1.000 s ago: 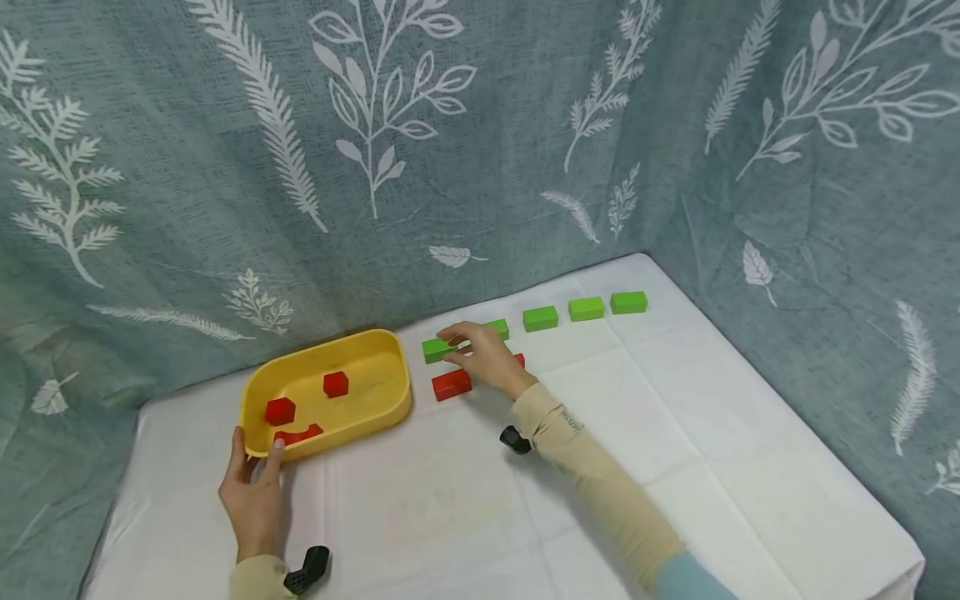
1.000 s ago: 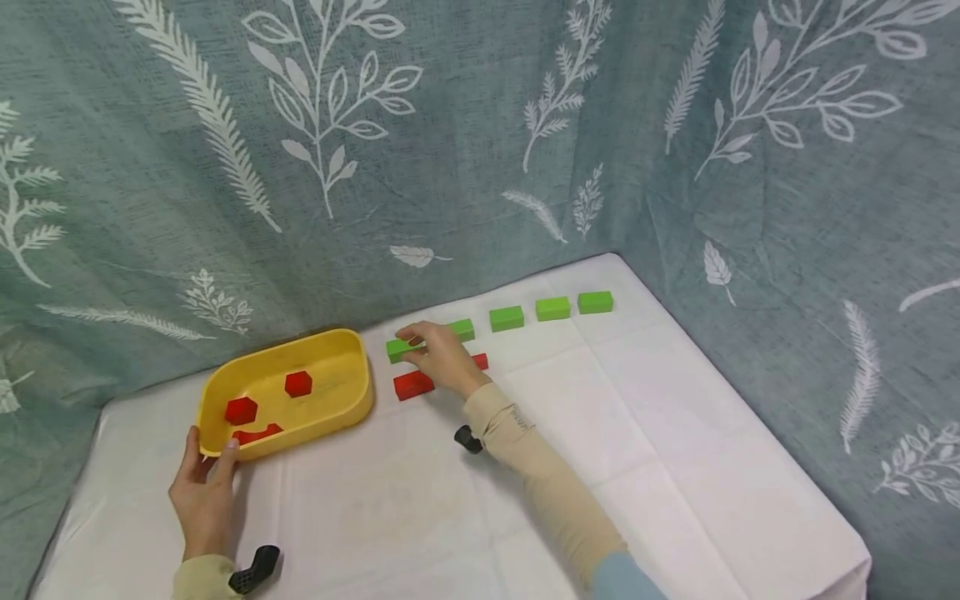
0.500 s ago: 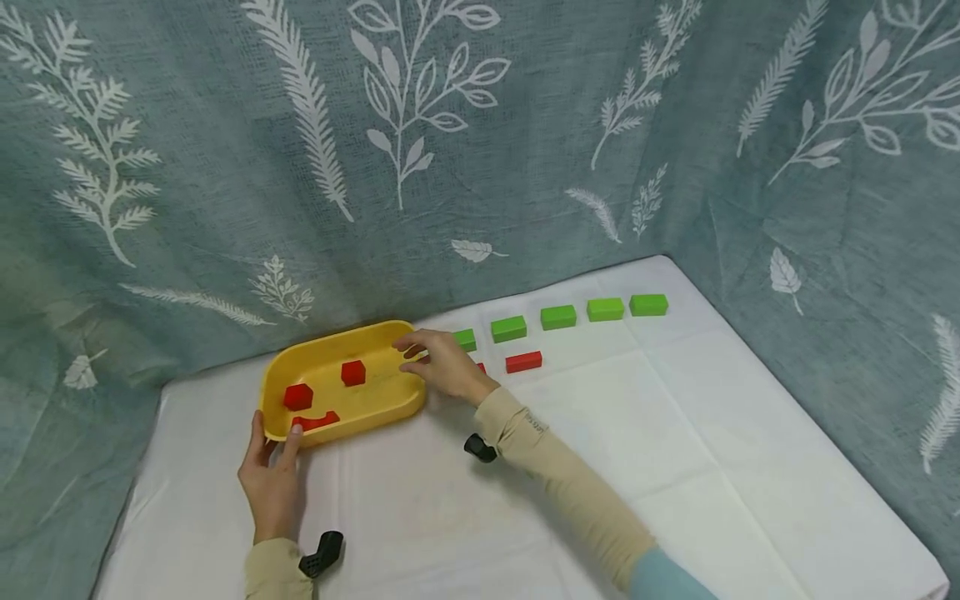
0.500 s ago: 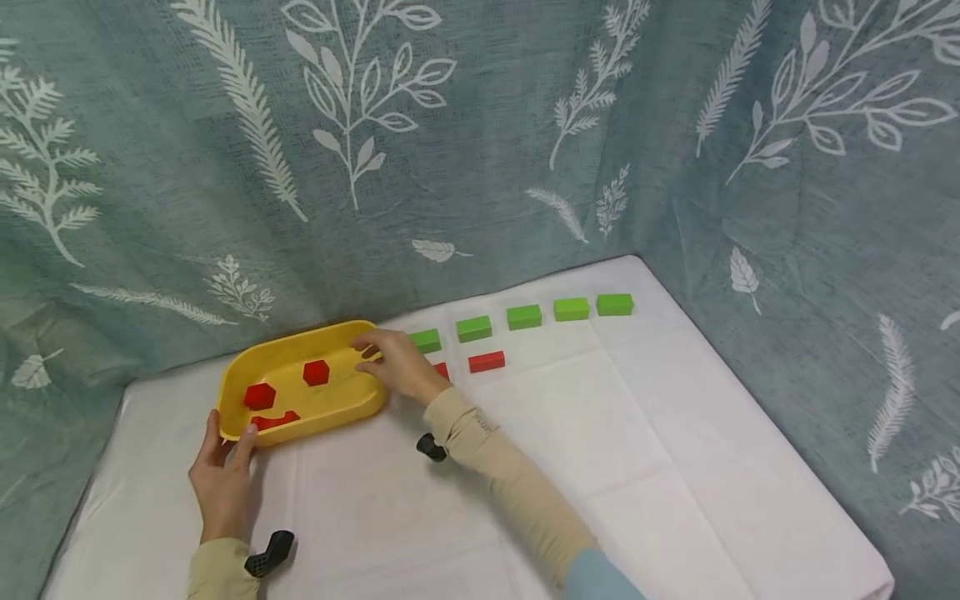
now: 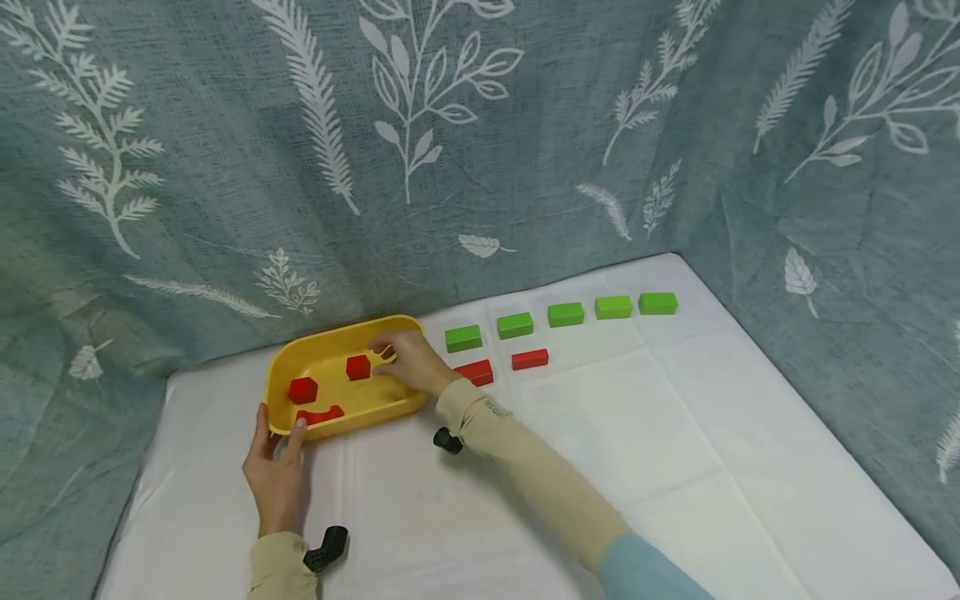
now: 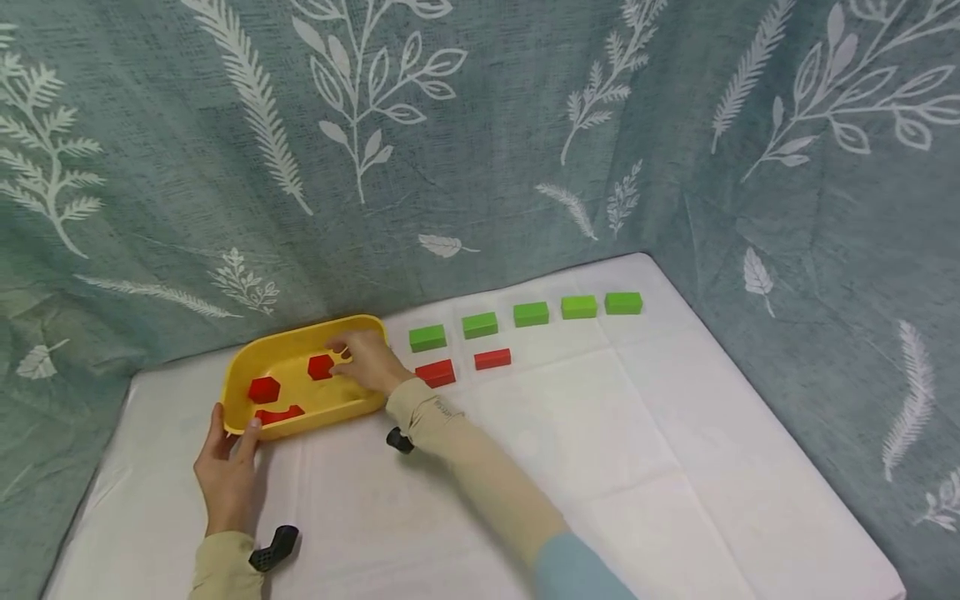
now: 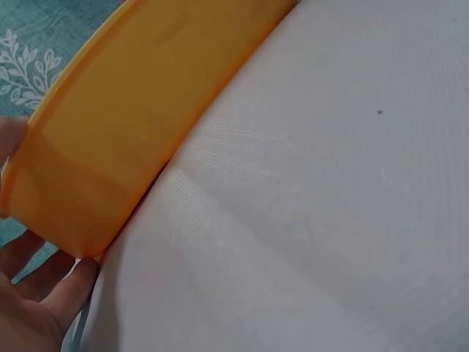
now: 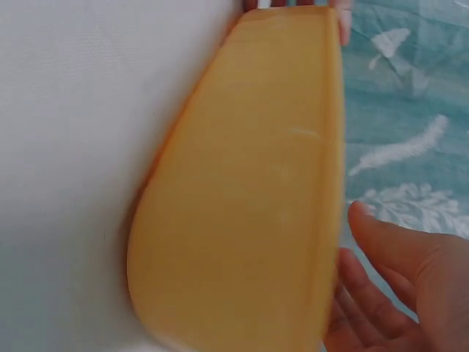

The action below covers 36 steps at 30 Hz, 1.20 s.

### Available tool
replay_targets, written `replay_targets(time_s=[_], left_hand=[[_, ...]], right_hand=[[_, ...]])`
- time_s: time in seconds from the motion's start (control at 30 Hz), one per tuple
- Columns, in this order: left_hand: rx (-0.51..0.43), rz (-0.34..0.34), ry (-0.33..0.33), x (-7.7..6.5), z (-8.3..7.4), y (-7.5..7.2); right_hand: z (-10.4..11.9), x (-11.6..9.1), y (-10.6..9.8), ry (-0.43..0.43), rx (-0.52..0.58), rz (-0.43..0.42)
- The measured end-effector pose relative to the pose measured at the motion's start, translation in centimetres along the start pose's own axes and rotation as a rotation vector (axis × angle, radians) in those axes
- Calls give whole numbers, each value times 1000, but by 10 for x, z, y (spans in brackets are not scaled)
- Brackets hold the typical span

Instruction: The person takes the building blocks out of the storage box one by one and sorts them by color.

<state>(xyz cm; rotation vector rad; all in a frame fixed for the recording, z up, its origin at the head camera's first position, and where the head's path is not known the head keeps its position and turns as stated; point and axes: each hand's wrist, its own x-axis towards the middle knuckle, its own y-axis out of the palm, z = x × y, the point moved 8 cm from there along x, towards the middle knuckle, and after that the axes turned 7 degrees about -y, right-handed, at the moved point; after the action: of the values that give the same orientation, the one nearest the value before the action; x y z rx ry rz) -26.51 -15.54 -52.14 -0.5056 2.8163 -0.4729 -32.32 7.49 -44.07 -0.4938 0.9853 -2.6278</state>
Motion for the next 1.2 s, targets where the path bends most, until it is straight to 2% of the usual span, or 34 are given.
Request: replay_targets(time_s=[0.17, 0.3, 0.4, 0.6, 0.73, 0.93, 1.2], left_hand=[[19, 19, -1, -2, -4, -3], [19, 2, 17, -4, -5, -9], [16, -3, 38, -1, -7, -11], [18, 6, -9, 0, -2, -6], [31, 9, 5, -4, -3, -4], [32, 17, 41, -4, -6, 0], [12, 16, 40, -4, -6, -5]], right_hand=[[-6, 14, 19, 63, -70, 6], [-8, 23, 33, 81, -131, 4], [-8, 30, 37, 95, -155, -3], [-14, 34, 40, 158, -191, 5], [-18, 33, 42, 185, -210, 18], [-23, 35, 43, 193, -231, 3], [-18, 38, 43, 137, -235, -4]])
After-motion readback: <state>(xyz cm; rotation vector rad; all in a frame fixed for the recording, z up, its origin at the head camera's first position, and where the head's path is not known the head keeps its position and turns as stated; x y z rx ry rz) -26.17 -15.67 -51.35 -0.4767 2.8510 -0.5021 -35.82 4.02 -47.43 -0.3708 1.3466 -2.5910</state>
